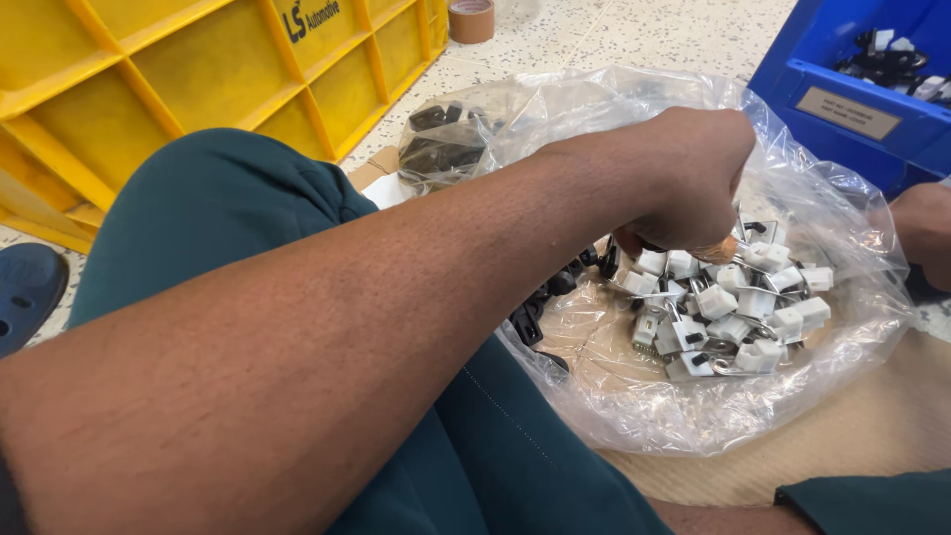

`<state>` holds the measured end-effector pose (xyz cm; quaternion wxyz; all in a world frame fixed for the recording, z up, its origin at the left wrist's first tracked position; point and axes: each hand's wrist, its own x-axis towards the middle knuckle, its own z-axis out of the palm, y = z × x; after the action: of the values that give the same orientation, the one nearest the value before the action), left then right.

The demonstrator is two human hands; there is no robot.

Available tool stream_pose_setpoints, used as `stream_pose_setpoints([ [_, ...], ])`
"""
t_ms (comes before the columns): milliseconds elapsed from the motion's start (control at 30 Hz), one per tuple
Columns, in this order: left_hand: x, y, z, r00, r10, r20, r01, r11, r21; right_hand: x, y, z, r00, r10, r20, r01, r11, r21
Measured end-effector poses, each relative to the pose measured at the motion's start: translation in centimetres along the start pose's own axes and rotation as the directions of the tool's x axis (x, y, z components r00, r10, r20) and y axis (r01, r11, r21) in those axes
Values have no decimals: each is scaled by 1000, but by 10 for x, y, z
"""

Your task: The person sits on the floor and assembles small plastic parts by hand, fitting white plastic pieces onto black bracket components picked from a plastic-lined bag. Assembled parts are placed into blue bins, and the person occasionally reaches into the bins to rearrange or retrieve parts.

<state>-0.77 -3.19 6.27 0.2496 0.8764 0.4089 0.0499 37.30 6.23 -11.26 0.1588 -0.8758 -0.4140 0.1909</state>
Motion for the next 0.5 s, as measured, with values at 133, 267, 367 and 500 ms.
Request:
stream_pose_setpoints([
  [133, 4, 0, 3, 1000, 18, -10, -18, 1000, -2, 4, 1, 0, 1000, 0, 5, 0, 1000, 24],
  [267, 7, 2, 7, 998, 27, 49, -28, 999, 17, 10, 3, 1, 1000, -4, 3, 4, 999, 38],
  [367, 8, 4, 8, 999, 36, 39, -36, 999, 9, 14, 4, 1, 1000, -9, 1, 9, 998, 55],
  [500, 3, 7, 7, 998, 51, 26, -51, 999, -14, 15, 5, 3, 1000, -20, 0, 20, 996, 87],
])
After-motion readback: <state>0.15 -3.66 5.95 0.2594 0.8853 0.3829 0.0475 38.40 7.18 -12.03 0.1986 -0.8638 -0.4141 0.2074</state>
